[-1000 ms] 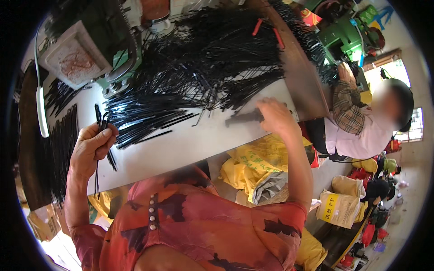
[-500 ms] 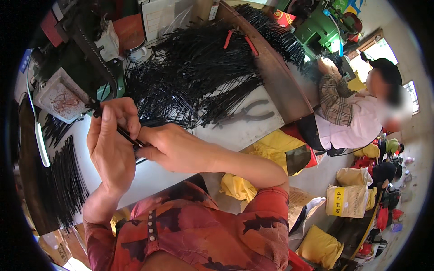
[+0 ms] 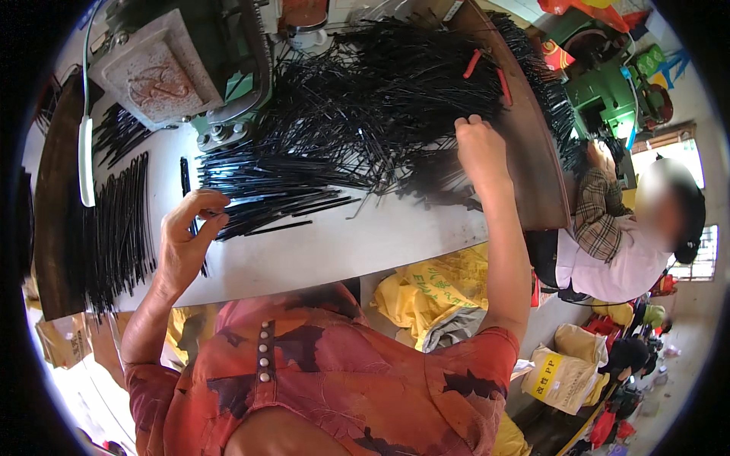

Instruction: The person assembles small black plastic strips and metal brackets using a manual press machine and pliers.

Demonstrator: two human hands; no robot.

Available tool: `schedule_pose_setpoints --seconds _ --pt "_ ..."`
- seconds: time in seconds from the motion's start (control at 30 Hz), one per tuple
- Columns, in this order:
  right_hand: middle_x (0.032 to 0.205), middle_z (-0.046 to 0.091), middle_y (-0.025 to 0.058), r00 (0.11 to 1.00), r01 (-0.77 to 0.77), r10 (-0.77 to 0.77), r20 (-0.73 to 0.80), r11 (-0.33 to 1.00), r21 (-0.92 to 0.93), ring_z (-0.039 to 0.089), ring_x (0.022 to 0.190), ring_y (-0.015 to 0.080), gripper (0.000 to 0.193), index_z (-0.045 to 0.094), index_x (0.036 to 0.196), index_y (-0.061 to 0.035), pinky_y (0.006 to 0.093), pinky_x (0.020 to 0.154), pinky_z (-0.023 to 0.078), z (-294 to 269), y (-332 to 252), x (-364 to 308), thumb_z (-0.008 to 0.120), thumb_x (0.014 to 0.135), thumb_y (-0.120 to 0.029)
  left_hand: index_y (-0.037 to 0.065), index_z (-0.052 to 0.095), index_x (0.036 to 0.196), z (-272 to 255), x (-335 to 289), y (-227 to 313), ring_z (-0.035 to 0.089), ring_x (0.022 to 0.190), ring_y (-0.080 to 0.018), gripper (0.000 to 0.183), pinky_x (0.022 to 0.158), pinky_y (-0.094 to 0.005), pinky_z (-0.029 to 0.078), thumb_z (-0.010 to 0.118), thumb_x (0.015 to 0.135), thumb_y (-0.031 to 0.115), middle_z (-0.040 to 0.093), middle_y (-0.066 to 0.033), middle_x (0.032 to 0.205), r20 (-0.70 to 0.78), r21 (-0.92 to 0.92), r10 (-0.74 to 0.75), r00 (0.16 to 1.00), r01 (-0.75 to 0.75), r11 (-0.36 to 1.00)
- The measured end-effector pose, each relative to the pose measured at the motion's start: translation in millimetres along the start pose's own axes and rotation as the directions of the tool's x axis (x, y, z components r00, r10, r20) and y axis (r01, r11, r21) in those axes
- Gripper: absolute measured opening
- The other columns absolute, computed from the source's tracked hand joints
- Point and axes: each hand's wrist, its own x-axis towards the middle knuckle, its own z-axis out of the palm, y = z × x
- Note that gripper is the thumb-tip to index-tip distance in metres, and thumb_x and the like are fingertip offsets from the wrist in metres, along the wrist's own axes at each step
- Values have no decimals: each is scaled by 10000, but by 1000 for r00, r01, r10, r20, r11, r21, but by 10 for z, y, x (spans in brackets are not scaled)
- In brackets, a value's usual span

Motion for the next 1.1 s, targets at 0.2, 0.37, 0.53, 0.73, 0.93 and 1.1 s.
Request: schedule_pose_setpoints --seconds 0.2,0.37,0.53,0.73,0.93,1.1 --pt "789 538 100 965 262 -243 -98 889 377 540 721 303 72 558 813 -38 348 625 439 -365 -810 37 527 762 -78 -17 514 800 -5 -79 -192 505 647 -289 105 576 -338 420 571 719 19 505 -119 725 -4 228 70 998 -67 971" --pt "791 540 95 937 346 -342 -77 864 367 543 699 303 77 556 824 -38 367 605 445 -239 -1263 219 532 768 -85 4 522 789 220 183 -238 492 716 -267 95 626 -336 420 546 698 -6 496 -107 751 84 465 275 958 -281 839" --pt "786 532 108 912 405 -401 -83 853 331 547 701 301 78 545 808 -25 377 607 454 -180 -1521 394 547 753 -81 -1 519 805 261 285 -286 476 747 -264 131 641 -326 418 520 675 -9 476 -110 760 147 619 256 955 -291 730" --pt "761 508 123 884 467 -451 -126 824 321 549 701 303 67 505 762 -16 381 613 458 -66 -1701 501 539 755 -73 -19 513 842 179 231 -398 468 775 -276 196 654 -339 418 493 648 -36 446 -139 823 157 658 142 977 -211 723" --pt "753 502 116 888 457 -436 -145 870 186 550 728 278 86 464 783 -18 378 605 464 -277 -1768 480 502 707 -4 -18 481 760 166 243 -445 465 772 -267 128 650 -332 417 499 634 -4 430 -148 803 192 644 196 961 -275 714" --pt "774 489 102 882 456 -430 -192 882 117 547 764 251 134 468 796 -32 357 603 468 -525 -1599 359 490 674 20 -13 517 881 117 207 -426 473 786 -265 245 676 -331 421 490 638 -25 436 -130 820 192 632 181 964 -263 729"
